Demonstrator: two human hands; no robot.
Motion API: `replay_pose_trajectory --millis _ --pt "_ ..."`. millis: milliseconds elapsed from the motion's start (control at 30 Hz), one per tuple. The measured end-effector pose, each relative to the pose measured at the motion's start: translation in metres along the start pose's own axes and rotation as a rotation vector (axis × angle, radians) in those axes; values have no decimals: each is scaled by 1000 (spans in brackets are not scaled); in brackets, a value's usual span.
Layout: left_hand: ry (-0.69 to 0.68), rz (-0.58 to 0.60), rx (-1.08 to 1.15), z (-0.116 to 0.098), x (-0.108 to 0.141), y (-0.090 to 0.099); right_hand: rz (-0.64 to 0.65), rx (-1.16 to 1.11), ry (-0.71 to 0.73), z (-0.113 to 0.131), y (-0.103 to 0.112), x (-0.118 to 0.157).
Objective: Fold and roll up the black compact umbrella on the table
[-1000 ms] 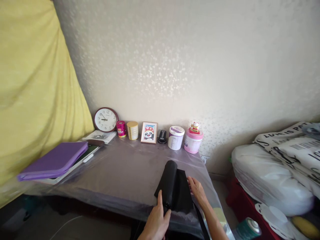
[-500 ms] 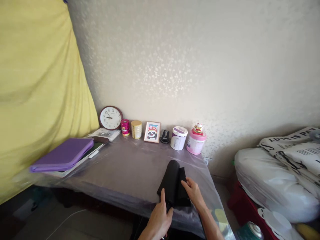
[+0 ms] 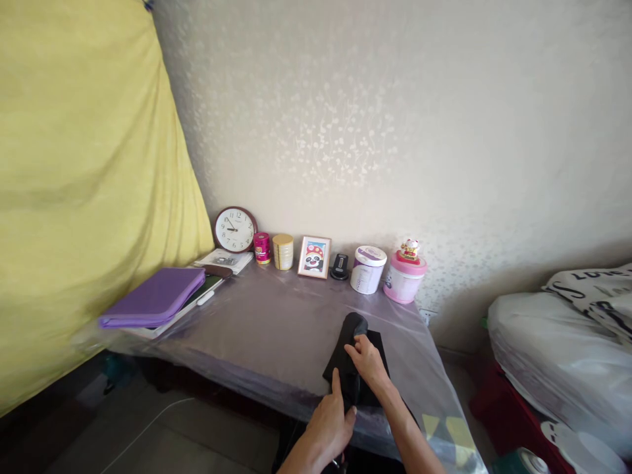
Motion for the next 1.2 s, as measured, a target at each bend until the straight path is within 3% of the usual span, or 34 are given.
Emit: replay_pose_trajectory --millis 233,433,600,733,900,1000,1200 --pt "41 -2 -7 5 0 -4 175 17 62 17 -9 11" --pt "23 -68 -78 9 1 -6 205 39 116 24 -9 16" --pt "-44 -159 -176 -1 7 0 205 41 121 25 -8 17" --pt "-63 -78 -286 -9 8 -3 207 25 127 27 -7 18" --pt "1 -15 -325 -4 3 -6 226 -15 158 31 -9 21" --pt "2 -29 -308 -1 1 -6 203 -55 229 34 -4 33" --pt "-27 3 -255 5 -3 -9 89 -103 539 30 12 62"
Point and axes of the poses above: each hand's wrist, its own x-axis away from the middle knuckle, its own y-axis out of the back of the hand, z = x × y, the point moved 7 cm from there along -x, towards the middle knuckle, and after that the axes turned 9 degrees about -y, right-handed, at the moved point
